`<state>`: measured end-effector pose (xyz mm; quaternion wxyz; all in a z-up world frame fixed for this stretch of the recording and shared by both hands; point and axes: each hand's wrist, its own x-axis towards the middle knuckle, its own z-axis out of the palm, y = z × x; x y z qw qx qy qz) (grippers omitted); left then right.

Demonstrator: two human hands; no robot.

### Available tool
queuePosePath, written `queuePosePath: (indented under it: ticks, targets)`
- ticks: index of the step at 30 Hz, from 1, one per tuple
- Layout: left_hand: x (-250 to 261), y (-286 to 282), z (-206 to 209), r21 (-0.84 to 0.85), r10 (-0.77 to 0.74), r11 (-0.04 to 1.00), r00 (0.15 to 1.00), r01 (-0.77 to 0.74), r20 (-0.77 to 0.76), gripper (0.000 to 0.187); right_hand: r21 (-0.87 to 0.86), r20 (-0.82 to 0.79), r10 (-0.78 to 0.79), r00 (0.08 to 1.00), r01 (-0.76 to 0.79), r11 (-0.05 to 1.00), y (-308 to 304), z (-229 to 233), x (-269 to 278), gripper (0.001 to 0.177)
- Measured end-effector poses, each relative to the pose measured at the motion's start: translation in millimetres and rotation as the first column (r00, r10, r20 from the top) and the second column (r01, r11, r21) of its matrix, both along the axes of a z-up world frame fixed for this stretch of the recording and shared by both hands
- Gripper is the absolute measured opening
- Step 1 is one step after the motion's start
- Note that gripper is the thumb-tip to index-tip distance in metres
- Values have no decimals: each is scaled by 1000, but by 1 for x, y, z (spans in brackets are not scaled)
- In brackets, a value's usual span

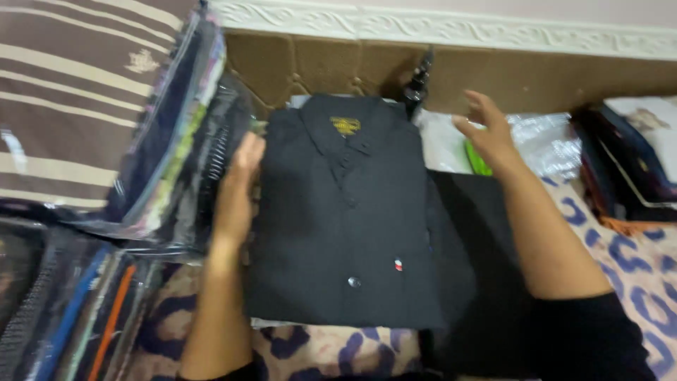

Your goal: Sorting and tagging folded garments in a laundry shop

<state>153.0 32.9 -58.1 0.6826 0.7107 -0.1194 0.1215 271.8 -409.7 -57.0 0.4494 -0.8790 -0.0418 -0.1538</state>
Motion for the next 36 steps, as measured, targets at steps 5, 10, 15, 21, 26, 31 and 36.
queuePosePath:
  ticks: [5,10,15,21,26,31,36]
  targets:
    - [-74,-13,83,133,36,989,979,-63,199,45,-178,-179,-238,955,207,962,-130,-23,-98,50]
    - [-159,-107,125,128,-230,966,973,225,31,38,134,-496,-196,846,298,945,-200,-74,-142,49]
    - [-182,-201,24,523,-562,568,764,635,-318,68,-123,-421,-339,842,317,940,-156,-75,-158,55]
    - [-183,-227,-29,732,-293,496,884,467,-365,94,-247,-299,-449,842,386,889,-145,-83,-166,59]
    - [-180,-237,-63,598,-117,607,803,523,-584,111,-292,-298,-407,863,324,900,-146,-79,-170,60]
    - [-177,-247,-71,443,-143,727,747,524,-650,113,-404,-385,-395,834,233,885,-144,-61,-178,66]
    - [-168,-261,-55,205,-80,931,715,303,-694,94,-408,-384,-395,835,230,884,-141,-55,-181,65]
